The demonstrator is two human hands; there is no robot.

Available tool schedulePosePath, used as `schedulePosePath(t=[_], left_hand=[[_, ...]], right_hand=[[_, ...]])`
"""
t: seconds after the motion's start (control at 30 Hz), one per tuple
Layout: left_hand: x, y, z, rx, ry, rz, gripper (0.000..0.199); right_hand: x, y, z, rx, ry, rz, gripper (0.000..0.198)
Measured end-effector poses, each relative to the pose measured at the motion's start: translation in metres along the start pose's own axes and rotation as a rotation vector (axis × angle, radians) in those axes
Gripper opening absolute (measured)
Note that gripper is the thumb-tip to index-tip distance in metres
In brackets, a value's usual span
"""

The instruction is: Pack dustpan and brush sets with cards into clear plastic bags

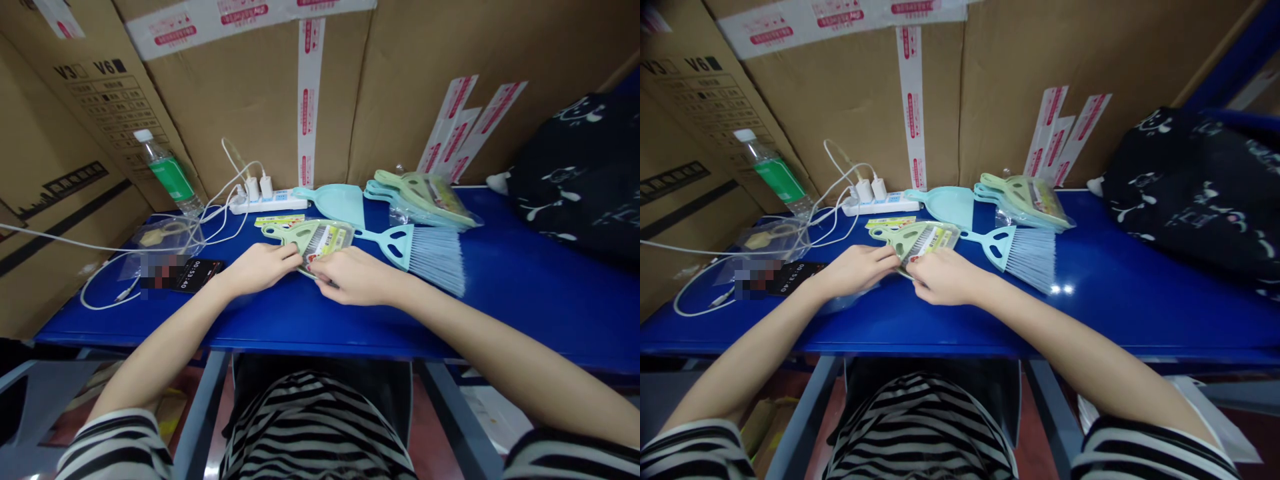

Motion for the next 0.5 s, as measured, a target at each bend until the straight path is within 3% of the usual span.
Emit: schedulePosePath(t=[0.17, 0.37, 0.5], left_hand=[[0.000, 0.001, -0.001, 0.055, -0.019, -0.017, 0.025], [-0.003, 0.011, 0.000, 0.321, 0.100, -0.093, 0.022], [-0.005, 0.014, 0.002, 0.428, 0.164, -0.127, 0.014]], right_hand=[[0.007, -0.001, 0.002, 0.045, 0.047, 0.035, 0.013], [0.021, 0.008, 0.006, 0.206, 0.146, -0.150, 0.015], [0.029, 0.014, 0.009, 0.295, 0.231, -0.308, 0.024]])
Point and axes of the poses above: each hand's wrist, its own z-axis away from the middle knuckle, its own y-axis out of the back of the hand, x = y × z, the point moved 1 cm from there along -z, towards the middle knuckle, and after that the axes turned 5 degrees about -y, right-handed, at the moved point
